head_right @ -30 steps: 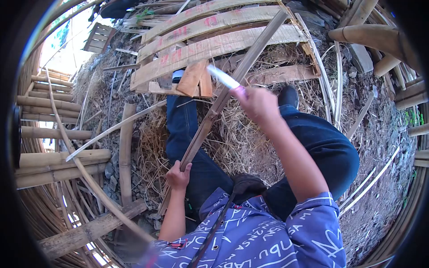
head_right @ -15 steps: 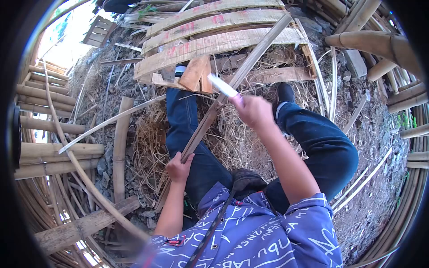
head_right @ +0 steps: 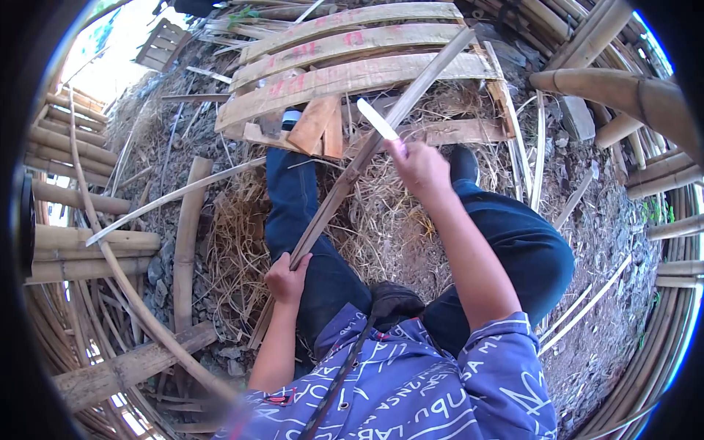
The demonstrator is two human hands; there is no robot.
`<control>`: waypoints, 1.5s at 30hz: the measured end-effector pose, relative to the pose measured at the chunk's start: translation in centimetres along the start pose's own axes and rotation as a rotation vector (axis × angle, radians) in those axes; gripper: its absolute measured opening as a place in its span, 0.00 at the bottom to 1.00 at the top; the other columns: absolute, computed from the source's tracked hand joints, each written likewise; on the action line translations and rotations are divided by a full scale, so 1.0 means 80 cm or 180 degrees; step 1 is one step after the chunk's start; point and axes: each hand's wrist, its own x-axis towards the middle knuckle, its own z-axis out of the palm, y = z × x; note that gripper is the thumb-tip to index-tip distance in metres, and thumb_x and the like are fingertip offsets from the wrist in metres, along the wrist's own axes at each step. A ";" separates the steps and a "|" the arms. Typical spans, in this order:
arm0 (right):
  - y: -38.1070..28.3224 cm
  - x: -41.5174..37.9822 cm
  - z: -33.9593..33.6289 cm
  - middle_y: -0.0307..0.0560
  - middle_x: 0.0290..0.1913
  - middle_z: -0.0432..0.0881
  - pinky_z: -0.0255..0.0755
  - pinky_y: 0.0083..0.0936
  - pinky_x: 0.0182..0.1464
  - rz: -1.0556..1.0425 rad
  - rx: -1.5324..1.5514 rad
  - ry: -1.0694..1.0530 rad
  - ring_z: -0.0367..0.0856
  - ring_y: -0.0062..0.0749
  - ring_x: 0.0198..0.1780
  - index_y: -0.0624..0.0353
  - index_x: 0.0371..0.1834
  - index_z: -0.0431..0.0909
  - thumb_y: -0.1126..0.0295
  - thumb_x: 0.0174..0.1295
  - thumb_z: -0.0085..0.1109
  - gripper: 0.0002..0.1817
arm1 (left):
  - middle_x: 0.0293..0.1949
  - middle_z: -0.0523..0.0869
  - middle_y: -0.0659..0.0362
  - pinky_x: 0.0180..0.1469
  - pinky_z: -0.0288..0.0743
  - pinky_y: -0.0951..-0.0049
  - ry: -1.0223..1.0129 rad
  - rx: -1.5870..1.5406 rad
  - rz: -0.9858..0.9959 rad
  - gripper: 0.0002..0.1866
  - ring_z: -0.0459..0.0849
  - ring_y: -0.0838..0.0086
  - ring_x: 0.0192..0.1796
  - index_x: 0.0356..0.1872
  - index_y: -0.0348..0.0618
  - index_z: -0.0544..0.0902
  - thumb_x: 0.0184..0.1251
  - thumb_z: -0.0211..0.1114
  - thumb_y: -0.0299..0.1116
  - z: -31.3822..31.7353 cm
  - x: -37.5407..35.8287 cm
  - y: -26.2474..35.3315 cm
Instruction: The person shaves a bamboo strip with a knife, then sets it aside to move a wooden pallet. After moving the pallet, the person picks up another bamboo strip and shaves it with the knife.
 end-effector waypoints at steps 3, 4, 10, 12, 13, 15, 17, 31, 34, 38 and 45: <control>0.008 -0.017 0.029 0.62 0.27 0.82 0.75 0.45 0.42 0.0040 0.0267 -0.0030 0.83 0.58 0.36 0.61 0.27 0.82 0.35 0.62 0.43 0.36 | 0.14 0.75 0.52 0.21 0.70 0.58 -0.0011 -0.0046 0.0032 0.26 0.78 0.54 0.20 0.17 0.44 0.69 0.54 0.69 0.54 -0.007 -0.001 0.003; 0.011 -0.020 0.033 0.62 0.27 0.82 0.75 0.45 0.42 0.0054 0.0348 0.0039 0.82 0.58 0.36 0.62 0.27 0.82 0.35 0.62 0.43 0.36 | 0.15 0.75 0.50 0.22 0.69 0.57 -0.0008 -0.0077 0.0015 0.26 0.77 0.52 0.21 0.17 0.43 0.69 0.53 0.70 0.53 -0.008 -0.001 0.004; 0.001 -0.031 0.006 0.59 0.27 0.82 0.75 0.44 0.40 -0.0042 0.0230 -0.0089 0.83 0.56 0.35 0.59 0.29 0.83 0.38 0.62 0.46 0.32 | 0.17 0.77 0.55 0.23 0.71 0.61 -0.0113 0.0159 0.0090 0.24 0.80 0.59 0.23 0.18 0.45 0.69 0.58 0.67 0.51 -0.020 -0.010 0.006; -0.006 -0.034 0.001 0.58 0.26 0.82 0.75 0.43 0.40 -0.0404 0.0117 0.0007 0.83 0.55 0.35 0.56 0.29 0.84 0.38 0.62 0.47 0.31 | 0.18 0.76 0.56 0.24 0.71 0.61 -0.0157 0.0117 0.0106 0.22 0.80 0.60 0.24 0.19 0.45 0.70 0.60 0.66 0.49 -0.025 -0.011 0.007; -0.014 -0.037 -0.005 0.58 0.26 0.82 0.75 0.44 0.40 -0.0495 0.0065 0.0014 0.83 0.54 0.35 0.55 0.30 0.84 0.39 0.63 0.47 0.29 | 0.19 0.77 0.57 0.24 0.72 0.61 -0.0211 0.0124 0.0166 0.21 0.80 0.60 0.24 0.19 0.45 0.70 0.60 0.66 0.48 -0.028 -0.012 0.007; -0.011 -0.031 0.002 0.57 0.26 0.82 0.75 0.44 0.39 -0.0675 0.0008 0.0144 0.83 0.53 0.35 0.55 0.31 0.84 0.40 0.64 0.47 0.29 | 0.20 0.77 0.57 0.24 0.72 0.61 -0.0242 0.0122 0.0178 0.20 0.80 0.60 0.24 0.20 0.45 0.70 0.61 0.66 0.47 -0.033 -0.011 0.010; -0.008 -0.017 0.015 0.57 0.25 0.82 0.75 0.46 0.36 -0.0840 0.0071 0.0336 0.83 0.53 0.33 0.54 0.34 0.83 0.42 0.65 0.46 0.27 | 0.22 0.77 0.57 0.27 0.74 0.61 -0.0455 0.0039 0.0205 0.18 0.81 0.60 0.27 0.22 0.45 0.71 0.62 0.65 0.44 -0.037 -0.007 0.011; 0.001 -0.011 0.017 0.54 0.20 0.80 0.75 0.42 0.32 -0.0658 0.0133 0.0209 0.82 0.51 0.27 0.56 0.22 0.83 0.38 0.61 0.48 0.31 | 0.25 0.79 0.51 0.31 0.73 0.58 -0.0788 -0.0473 0.0307 0.15 0.80 0.53 0.30 0.25 0.39 0.75 0.61 0.65 0.40 -0.022 -0.001 -0.016; 0.003 -0.019 0.032 0.52 0.20 0.80 0.75 0.41 0.30 -0.1031 -0.0143 -0.0024 0.83 0.48 0.26 0.53 0.24 0.84 0.34 0.61 0.44 0.33 | 0.24 0.79 0.50 0.29 0.72 0.56 -0.0785 -0.0468 0.0293 0.15 0.80 0.51 0.29 0.25 0.39 0.74 0.61 0.66 0.40 -0.019 -0.005 -0.025; 0.037 0.026 0.032 0.48 0.17 0.80 0.75 0.37 0.25 -0.1014 -0.0625 0.0639 0.82 0.43 0.21 0.50 0.18 0.82 0.32 0.58 0.47 0.33 | 0.22 0.78 0.48 0.28 0.71 0.55 -0.0673 -0.0506 0.0288 0.17 0.78 0.50 0.27 0.25 0.40 0.74 0.60 0.67 0.41 -0.015 -0.006 -0.033; 0.063 0.078 -0.046 0.54 0.21 0.81 0.76 0.41 0.31 -0.0092 -0.0222 0.1041 0.83 0.51 0.27 0.57 0.23 0.83 0.38 0.64 0.46 0.33 | 0.21 0.77 0.48 0.27 0.70 0.55 -0.0749 -0.0514 0.0231 0.18 0.78 0.49 0.26 0.24 0.40 0.73 0.59 0.68 0.42 -0.014 -0.005 -0.032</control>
